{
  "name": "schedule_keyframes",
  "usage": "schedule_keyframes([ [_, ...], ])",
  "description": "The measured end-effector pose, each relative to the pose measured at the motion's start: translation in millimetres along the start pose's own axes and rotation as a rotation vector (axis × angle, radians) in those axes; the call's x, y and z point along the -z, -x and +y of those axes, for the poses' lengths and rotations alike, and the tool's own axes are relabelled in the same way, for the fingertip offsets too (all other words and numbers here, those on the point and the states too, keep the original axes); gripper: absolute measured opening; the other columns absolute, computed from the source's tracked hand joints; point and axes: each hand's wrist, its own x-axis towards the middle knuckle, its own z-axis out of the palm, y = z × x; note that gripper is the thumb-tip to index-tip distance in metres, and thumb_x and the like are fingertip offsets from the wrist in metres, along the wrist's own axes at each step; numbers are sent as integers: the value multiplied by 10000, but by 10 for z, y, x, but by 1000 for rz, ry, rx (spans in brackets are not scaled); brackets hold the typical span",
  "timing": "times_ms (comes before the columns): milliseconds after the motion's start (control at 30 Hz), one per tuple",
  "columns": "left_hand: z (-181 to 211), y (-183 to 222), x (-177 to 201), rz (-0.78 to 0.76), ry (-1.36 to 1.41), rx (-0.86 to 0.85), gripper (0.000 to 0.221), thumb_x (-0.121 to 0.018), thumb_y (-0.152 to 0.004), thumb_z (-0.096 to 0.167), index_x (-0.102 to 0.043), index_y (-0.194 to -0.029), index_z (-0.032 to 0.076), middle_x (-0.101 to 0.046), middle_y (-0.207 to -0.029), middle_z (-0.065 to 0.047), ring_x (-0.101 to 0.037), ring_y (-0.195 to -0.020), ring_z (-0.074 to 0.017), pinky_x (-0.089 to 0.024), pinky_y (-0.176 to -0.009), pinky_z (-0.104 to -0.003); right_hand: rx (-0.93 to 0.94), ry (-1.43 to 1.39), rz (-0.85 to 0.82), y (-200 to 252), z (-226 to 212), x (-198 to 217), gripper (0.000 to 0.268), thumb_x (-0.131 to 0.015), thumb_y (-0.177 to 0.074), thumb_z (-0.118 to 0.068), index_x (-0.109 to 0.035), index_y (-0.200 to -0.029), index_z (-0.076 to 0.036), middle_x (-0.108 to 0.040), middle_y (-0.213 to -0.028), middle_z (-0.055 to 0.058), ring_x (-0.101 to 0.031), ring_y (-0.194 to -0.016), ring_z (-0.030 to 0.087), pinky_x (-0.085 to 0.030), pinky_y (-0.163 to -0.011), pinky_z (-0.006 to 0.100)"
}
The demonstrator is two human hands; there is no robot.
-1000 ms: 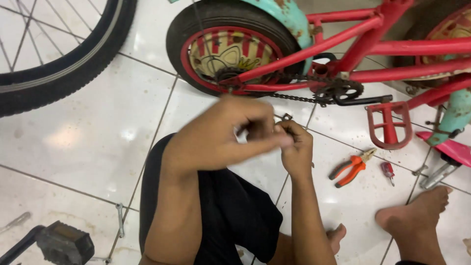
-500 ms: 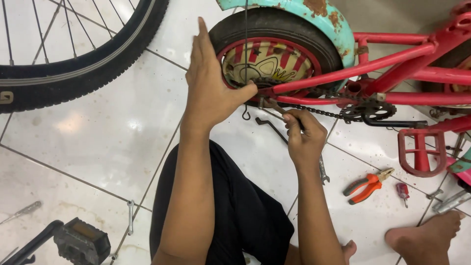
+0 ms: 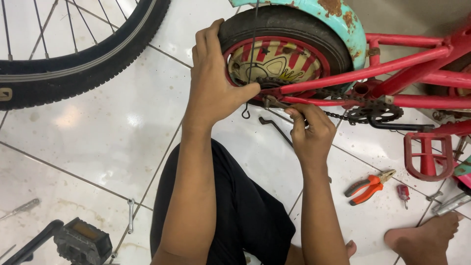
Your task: Removing the nuts from the rear wheel axle of a small red bicycle using a wrench.
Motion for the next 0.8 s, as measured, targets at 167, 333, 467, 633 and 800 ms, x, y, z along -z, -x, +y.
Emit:
schedule_keyframes([
  [167,-10,0,31,-2,16,-4,1097,-854,-588,248,-260,-1481,22,-431,-1373,-204,-510,-1224,-415,-524,-975,-544,-45,-26,49,64,9,-42,108,-792,-852,105,-724,-926,62,-711,-834,104,-544,-677,190,-428,-627,303],
  [333,-23,-6,32,-1,8,-16,1089,-863,-591,258,-275,-1474,9,-439,-1361,-207,-518,-1218,-415,-534,-965,-535,-140,-43,105,119,19,-80,115,-839,-874,44,-738,-929,46,-678,-834,83,-509,-684,163,-404,-616,284],
  [467,-33,-16,30,5,9,-21,1089,-865,-583,243,-278,-1473,18,-442,-1349,-195,-511,-1208,-397,-532,-970,-526,-157,-46,114,84,4,-90,103,-816,-874,53,-720,-911,44,-661,-816,89,-500,-675,173,-402,-616,295],
  [633,-1,-25,26,-3,-8,0,1074,-855,-572,204,-284,-1461,8,-452,-1330,-189,-502,-1208,-395,-527,-983,-516,-126,-29,105,33,6,-52,104,-810,-856,83,-725,-903,47,-668,-825,98,-494,-662,173,-392,-600,298],
  [800,4,-11,43,1,17,-17,1073,-848,-582,215,-280,-1466,-6,-454,-1316,-190,-497,-1206,-389,-515,-998,-508,-83,10,83,3,3,-21,109,-824,-849,68,-724,-878,34,-663,-799,94,-498,-687,188,-406,-617,314],
])
